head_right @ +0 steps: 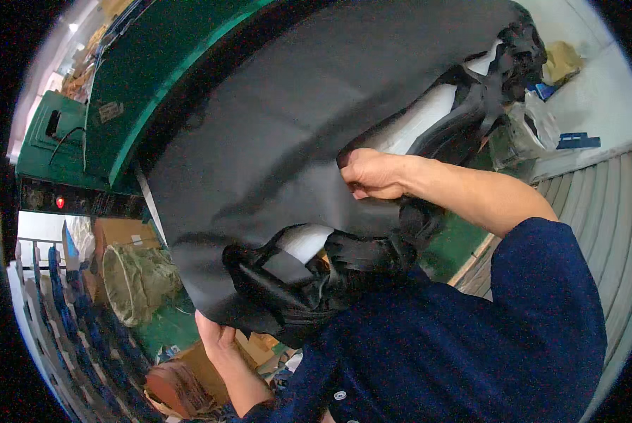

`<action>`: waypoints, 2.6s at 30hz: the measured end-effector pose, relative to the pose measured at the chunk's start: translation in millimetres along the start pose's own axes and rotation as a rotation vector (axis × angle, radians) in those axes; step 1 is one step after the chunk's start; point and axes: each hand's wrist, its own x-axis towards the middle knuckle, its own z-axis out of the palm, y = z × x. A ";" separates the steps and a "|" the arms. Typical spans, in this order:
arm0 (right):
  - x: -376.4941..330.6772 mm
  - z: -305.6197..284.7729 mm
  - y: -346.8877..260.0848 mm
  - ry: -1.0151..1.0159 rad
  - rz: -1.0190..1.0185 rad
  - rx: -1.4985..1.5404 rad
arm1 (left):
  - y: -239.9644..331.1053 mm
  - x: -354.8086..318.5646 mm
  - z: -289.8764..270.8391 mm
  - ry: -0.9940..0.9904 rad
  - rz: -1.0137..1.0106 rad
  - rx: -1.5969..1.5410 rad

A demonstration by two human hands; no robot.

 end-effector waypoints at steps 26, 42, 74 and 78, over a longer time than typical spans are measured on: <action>-29.8 15.4 14.2 0.215 -0.102 -0.665 | -7.8 -16.7 -34.0 -0.054 0.033 0.103; -26.6 13.0 10.1 0.155 -0.117 -0.683 | 10.3 -32.3 -19.2 0.015 -0.032 0.237; -51.2 158.1 95.0 -0.280 -1.077 -1.168 | 4.4 -30.5 -47.7 -0.136 0.115 0.407; -75.8 97.4 35.2 -0.009 -1.044 -1.106 | -4.4 -27.7 -51.4 -0.100 0.187 0.394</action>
